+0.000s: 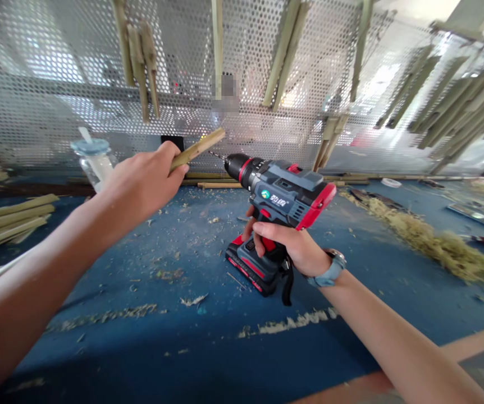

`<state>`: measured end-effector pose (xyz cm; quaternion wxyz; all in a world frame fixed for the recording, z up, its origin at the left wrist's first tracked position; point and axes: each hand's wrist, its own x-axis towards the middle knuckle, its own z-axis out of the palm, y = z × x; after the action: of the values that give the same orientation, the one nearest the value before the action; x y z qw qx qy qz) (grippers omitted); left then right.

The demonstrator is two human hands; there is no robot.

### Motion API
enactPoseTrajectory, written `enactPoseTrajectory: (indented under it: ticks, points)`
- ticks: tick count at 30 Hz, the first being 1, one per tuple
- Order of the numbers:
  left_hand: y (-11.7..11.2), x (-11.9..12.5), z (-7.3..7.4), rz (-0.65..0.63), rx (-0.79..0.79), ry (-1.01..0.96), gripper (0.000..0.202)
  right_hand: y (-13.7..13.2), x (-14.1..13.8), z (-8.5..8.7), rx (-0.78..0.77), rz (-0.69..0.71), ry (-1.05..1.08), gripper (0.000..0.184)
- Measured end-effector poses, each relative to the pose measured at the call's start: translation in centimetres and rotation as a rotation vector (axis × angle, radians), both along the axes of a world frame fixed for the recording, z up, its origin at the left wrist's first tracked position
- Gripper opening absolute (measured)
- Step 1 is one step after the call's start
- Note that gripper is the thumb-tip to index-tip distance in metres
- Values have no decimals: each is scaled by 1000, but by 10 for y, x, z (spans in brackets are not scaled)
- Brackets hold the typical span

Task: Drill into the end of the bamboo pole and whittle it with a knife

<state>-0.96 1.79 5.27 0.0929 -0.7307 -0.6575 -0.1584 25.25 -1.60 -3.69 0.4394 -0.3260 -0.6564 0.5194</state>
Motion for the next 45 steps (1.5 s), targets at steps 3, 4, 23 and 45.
enactPoseTrajectory:
  ticks: [3,4,23,45]
  points:
    - [0,0,-1,-48,-2,-15,36,0,-2,-3,11,-5,16,24]
    - [0,0,-2,-59,-4,-11,36,0,-2,-4,16,-9,10,24]
    - [3,10,-2,-82,-3,35,37,5,0,-6,29,59,13,25]
    - [8,7,10,-142,10,-15,36,2,-3,-2,-28,20,-1,23]
